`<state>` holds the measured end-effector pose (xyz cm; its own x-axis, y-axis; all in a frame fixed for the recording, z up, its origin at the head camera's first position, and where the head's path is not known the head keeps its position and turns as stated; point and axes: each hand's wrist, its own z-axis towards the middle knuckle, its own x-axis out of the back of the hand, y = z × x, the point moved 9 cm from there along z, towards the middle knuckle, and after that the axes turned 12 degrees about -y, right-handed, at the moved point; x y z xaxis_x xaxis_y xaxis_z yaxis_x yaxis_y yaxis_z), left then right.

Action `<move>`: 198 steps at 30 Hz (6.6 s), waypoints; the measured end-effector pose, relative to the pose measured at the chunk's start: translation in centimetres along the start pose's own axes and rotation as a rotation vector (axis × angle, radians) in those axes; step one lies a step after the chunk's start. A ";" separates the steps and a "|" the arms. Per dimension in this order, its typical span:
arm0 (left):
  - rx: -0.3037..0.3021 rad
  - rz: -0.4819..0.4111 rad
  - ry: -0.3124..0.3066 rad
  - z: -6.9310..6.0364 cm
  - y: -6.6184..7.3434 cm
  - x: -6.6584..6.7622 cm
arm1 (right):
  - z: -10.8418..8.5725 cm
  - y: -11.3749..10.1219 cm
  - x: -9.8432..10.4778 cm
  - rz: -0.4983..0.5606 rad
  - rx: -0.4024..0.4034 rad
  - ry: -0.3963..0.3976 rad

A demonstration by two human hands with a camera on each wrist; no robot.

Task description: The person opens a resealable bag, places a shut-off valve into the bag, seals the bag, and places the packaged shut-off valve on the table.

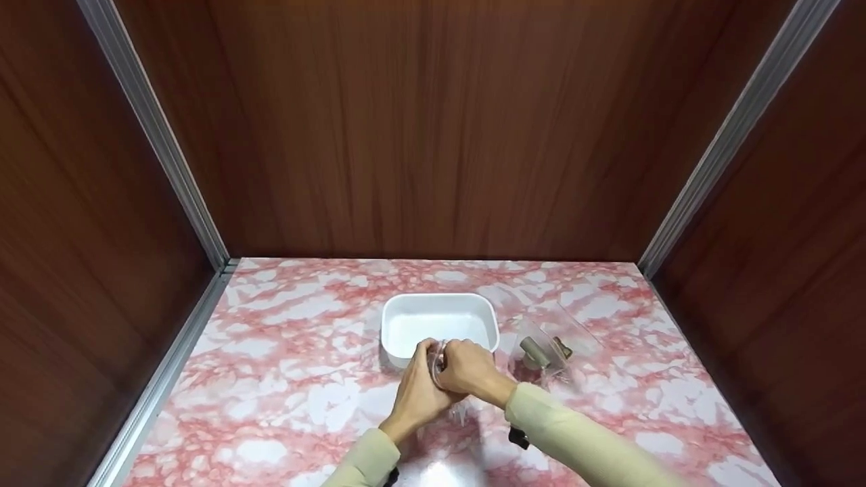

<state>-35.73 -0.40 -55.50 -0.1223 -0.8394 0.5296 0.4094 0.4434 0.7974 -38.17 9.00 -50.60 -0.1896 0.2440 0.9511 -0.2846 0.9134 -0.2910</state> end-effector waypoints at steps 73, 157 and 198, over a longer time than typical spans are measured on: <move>-0.206 0.009 -0.124 -3.8 3.3 6.5 | -7.7 5.1 4.6 0.390 0.396 0.097; -0.236 0.197 -0.068 -2.5 4.8 4.6 | -6.0 -1.3 3.0 0.113 0.618 0.129; -0.227 0.222 -0.012 -2.4 4.8 5.0 | -6.0 2.4 3.3 0.208 0.531 0.111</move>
<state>-32.16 -3.22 -49.70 -0.0171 -0.7253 0.6882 0.6184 0.5332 0.5774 -33.80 13.93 -47.50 -0.2007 0.4599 0.8650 -0.6898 0.5606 -0.4581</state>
